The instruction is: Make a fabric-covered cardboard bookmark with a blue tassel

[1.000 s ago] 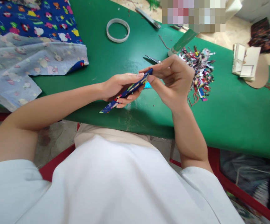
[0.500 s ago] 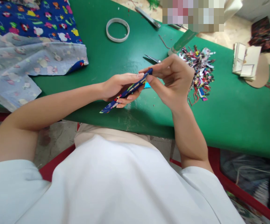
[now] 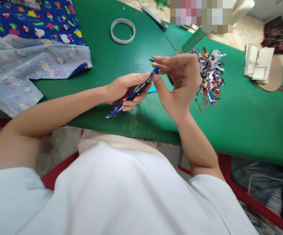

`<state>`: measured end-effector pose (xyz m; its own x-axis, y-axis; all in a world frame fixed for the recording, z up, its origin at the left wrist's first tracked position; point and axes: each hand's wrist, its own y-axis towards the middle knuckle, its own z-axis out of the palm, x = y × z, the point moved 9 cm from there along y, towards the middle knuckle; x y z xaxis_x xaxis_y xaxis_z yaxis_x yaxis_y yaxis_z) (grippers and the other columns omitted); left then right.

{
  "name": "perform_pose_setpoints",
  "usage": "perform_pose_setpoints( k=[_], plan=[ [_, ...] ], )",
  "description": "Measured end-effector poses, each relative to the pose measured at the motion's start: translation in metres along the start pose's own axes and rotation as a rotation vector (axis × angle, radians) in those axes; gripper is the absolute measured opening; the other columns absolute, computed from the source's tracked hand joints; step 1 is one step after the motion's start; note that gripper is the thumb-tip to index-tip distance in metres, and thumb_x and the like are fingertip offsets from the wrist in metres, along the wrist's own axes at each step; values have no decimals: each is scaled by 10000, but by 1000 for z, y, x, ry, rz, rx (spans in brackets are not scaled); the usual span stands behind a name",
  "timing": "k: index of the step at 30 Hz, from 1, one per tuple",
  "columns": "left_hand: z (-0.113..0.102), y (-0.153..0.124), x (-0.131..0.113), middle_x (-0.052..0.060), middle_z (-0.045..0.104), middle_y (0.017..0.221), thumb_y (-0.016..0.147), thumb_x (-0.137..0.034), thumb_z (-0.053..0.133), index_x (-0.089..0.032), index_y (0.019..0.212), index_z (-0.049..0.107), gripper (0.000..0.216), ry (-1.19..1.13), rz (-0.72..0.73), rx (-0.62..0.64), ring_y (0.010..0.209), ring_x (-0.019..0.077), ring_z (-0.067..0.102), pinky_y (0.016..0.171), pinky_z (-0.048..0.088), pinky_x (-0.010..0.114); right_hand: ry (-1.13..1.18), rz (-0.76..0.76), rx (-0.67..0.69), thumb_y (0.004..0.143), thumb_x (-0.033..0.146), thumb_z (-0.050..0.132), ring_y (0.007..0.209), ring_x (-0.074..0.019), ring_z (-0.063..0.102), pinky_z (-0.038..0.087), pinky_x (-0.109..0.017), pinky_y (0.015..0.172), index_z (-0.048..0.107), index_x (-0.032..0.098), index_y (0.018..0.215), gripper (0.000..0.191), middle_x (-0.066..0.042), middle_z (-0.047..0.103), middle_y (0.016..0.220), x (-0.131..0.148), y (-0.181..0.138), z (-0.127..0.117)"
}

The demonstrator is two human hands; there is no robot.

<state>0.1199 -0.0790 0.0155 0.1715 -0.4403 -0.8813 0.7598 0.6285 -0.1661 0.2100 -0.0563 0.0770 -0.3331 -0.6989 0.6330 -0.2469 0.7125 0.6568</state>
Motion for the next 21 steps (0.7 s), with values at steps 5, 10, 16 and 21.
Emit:
perform_pose_setpoints(
  k=[5, 10, 16, 21],
  plan=[
    [-6, 2, -1, -38, 481, 528, 1032, -378, 279, -169, 834, 442, 331, 39, 50, -64, 300, 69, 391, 376, 388, 178, -289, -174, -70, 919, 457, 606, 767, -170, 599, 540, -348, 648, 579, 244, 860, 223, -44, 603, 844, 21, -4, -6],
    [-6, 3, -3, -48, 477, 533, 1035, -335, 275, -181, 853, 423, 281, 75, 115, -75, 313, 68, 414, 416, 415, 185, -288, -165, -55, 966, 398, 541, 691, -148, 580, 518, -336, 629, 583, 254, 862, 183, -29, 597, 794, 26, -8, -2],
    [-6, 2, -3, -50, 487, 547, 1012, -408, 366, -188, 857, 438, 279, 82, 128, -70, 322, 74, 415, 475, 497, 243, -243, -41, -26, 971, 443, 520, 663, -136, 560, 494, -323, 574, 578, 269, 848, 221, -27, 600, 815, 16, -8, 3],
    [-5, 3, -2, -48, 498, 549, 1011, -415, 362, -190, 860, 438, 281, 58, 118, -40, 313, 72, 418, 407, 434, 198, -119, -20, -18, 958, 459, 547, 704, -137, 578, 495, -319, 589, 571, 246, 817, 256, -18, 574, 780, 13, -7, 4]
  ],
)
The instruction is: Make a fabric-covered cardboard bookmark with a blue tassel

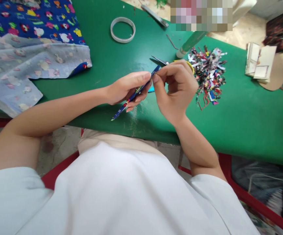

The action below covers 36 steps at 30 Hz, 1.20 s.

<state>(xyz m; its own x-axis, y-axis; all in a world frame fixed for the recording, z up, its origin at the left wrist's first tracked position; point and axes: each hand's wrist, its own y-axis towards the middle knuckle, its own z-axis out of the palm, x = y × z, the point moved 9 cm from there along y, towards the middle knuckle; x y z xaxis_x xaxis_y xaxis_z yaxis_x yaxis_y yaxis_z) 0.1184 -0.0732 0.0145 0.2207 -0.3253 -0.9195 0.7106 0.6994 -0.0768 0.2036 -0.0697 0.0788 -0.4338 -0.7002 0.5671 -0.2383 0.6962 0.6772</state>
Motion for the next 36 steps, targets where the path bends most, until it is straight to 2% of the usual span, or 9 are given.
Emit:
perform_pose_setpoints(
  k=[5, 9, 15, 19, 25, 30, 36],
  plan=[
    [0, 0, 1, -39, 492, 515, 1025, -367, 295, -180, 821, 444, 314, -4, -53, -57, 296, 78, 411, 379, 412, 186, 88, 39, -10, 925, 462, 595, 728, -153, 573, 502, -346, 645, 592, 255, 808, 237, -20, 577, 780, -6, 1, 1],
    [1, -1, -3, -35, 475, 500, 1029, -336, 243, -178, 818, 452, 337, -39, -21, -72, 277, 78, 381, 348, 383, 181, 131, 59, -6, 904, 474, 614, 689, -160, 549, 480, -366, 631, 600, 269, 797, 232, -20, 562, 761, -7, 3, 2],
    [0, -1, -2, -33, 491, 526, 1018, -356, 315, -181, 837, 449, 285, -18, -30, -42, 293, 78, 401, 351, 397, 183, 132, 35, -46, 885, 440, 625, 657, -182, 521, 453, -377, 562, 578, 306, 764, 186, -6, 561, 723, -4, 1, -1],
    [1, -1, -4, -40, 487, 526, 1023, -345, 297, -185, 845, 432, 274, -11, -8, -34, 292, 72, 390, 357, 400, 181, 42, 81, -8, 913, 500, 552, 649, -188, 513, 460, -387, 572, 544, 316, 782, 226, -19, 564, 728, -8, -2, 1],
    [-2, 0, -3, -40, 481, 523, 999, -388, 383, -193, 821, 428, 267, 51, -40, -64, 291, 78, 391, 344, 407, 193, -11, -17, -4, 934, 504, 518, 567, -149, 469, 421, -344, 524, 528, 263, 741, 309, -15, 553, 657, 4, 1, 0],
    [-2, 1, -4, -46, 473, 528, 935, -472, 509, -196, 813, 423, 314, 67, -18, -55, 296, 78, 400, 334, 398, 193, -1, -89, -46, 948, 403, 522, 541, -131, 460, 418, -324, 525, 549, 248, 755, 249, -6, 555, 645, 9, -1, -4],
    [-6, 2, 0, -55, 467, 527, 987, -444, 421, -192, 828, 411, 299, 118, -54, -90, 299, 64, 405, 379, 383, 168, -50, -5, 24, 972, 474, 468, 568, -141, 491, 455, -343, 589, 569, 248, 779, 314, -10, 564, 655, -1, -3, 0]
  ],
)
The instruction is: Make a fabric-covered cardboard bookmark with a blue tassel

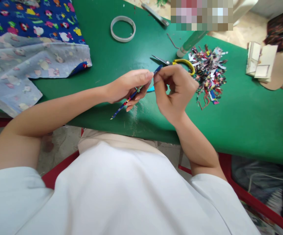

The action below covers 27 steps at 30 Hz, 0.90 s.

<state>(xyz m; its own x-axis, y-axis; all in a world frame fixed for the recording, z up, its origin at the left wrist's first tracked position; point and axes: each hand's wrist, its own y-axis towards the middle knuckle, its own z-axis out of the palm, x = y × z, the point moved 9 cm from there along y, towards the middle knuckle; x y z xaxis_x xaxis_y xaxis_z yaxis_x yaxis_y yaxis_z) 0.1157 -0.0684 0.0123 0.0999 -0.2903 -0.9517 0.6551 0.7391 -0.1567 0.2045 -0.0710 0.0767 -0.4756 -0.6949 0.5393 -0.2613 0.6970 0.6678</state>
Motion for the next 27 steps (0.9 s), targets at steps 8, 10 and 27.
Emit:
perform_pose_setpoints(
  k=[8, 10, 27],
  plan=[
    [1, 0, -2, -51, 473, 526, 977, -402, 436, -188, 836, 426, 256, -28, 32, 5, 294, 77, 411, 383, 375, 184, 30, -10, -66, 933, 452, 530, 470, -98, 453, 410, -286, 465, 504, 246, 698, 313, 30, 503, 568, 3, 3, -2],
    [1, 0, -1, -52, 474, 529, 974, -394, 450, -184, 843, 438, 248, -36, 23, -3, 297, 77, 419, 390, 386, 185, 54, -23, -83, 913, 399, 553, 454, -91, 436, 400, -278, 453, 493, 242, 686, 283, 37, 490, 557, 4, 3, -3],
    [9, -3, 0, -33, 481, 508, 1023, -331, 232, -180, 791, 436, 344, -80, -33, 24, 292, 77, 390, 380, 415, 187, 125, 2, -88, 778, 201, 573, 457, -81, 394, 378, -270, 467, 478, 234, 652, 161, 44, 488, 540, 0, 3, -2]
  ],
)
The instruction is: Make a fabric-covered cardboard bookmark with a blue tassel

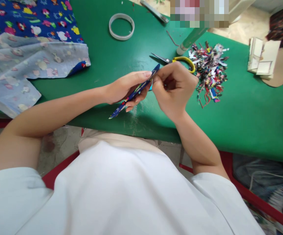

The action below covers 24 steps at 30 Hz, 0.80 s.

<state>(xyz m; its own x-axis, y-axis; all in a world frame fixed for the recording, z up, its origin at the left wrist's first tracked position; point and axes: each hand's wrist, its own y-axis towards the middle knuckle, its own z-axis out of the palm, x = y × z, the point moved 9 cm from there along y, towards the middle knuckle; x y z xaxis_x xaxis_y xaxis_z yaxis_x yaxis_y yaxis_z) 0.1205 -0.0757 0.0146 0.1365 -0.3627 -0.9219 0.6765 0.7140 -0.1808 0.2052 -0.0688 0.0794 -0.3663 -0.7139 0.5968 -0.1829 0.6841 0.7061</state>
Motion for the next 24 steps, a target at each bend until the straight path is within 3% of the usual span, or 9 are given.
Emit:
perform_pose_setpoints(
  k=[4, 8, 11, 17, 19, 22, 24],
  plan=[
    [1, 0, -1, -22, 469, 505, 980, -483, 322, -169, 771, 475, 406, -42, 30, 19, 292, 82, 368, 352, 398, 211, -104, 68, 31, 895, 423, 562, 524, -123, 449, 407, -316, 514, 510, 265, 747, 222, 9, 526, 618, -10, -3, 1],
    [-2, 0, -1, -14, 499, 524, 900, -614, 440, -156, 808, 514, 473, -52, 23, 10, 300, 72, 371, 359, 386, 207, -111, 55, 5, 917, 454, 567, 549, -125, 433, 400, -328, 533, 552, 274, 901, 181, 0, 564, 722, -12, -2, -3],
    [-2, 0, -2, -11, 507, 515, 971, -542, 305, -145, 830, 527, 476, -40, 22, 7, 287, 62, 372, 373, 373, 186, -80, -23, -8, 918, 381, 600, 545, -103, 403, 399, -313, 542, 572, 260, 940, 126, 8, 566, 777, -5, 0, -6],
    [-1, -1, -4, -25, 498, 498, 1016, -349, 115, -131, 778, 497, 499, -49, 22, -39, 292, 37, 395, 408, 342, 140, -164, -240, 3, 958, 338, 575, 702, -116, 576, 493, -299, 628, 613, 220, 934, 127, 6, 565, 839, 17, -1, -8],
    [-1, -1, -6, -24, 496, 493, 1013, -387, 167, -136, 761, 490, 480, -61, 53, -29, 287, 40, 381, 391, 335, 146, -168, -264, 2, 945, 291, 597, 670, -105, 572, 492, -286, 602, 617, 214, 940, 80, 11, 566, 832, 19, -1, -7],
    [-1, -1, -5, -29, 504, 507, 953, -491, 423, -148, 783, 505, 392, -67, 71, -16, 284, 58, 368, 342, 339, 179, -148, -215, -10, 937, 284, 611, 607, -88, 525, 467, -271, 564, 629, 227, 928, 60, 20, 559, 797, 15, -1, -6],
    [-3, 0, -4, -29, 503, 517, 965, -473, 417, -155, 801, 508, 369, -52, 63, -22, 284, 60, 377, 347, 346, 182, -118, -174, -25, 930, 294, 626, 575, -79, 480, 439, -265, 542, 634, 232, 895, 72, 25, 543, 765, 12, 0, -7]
  ],
)
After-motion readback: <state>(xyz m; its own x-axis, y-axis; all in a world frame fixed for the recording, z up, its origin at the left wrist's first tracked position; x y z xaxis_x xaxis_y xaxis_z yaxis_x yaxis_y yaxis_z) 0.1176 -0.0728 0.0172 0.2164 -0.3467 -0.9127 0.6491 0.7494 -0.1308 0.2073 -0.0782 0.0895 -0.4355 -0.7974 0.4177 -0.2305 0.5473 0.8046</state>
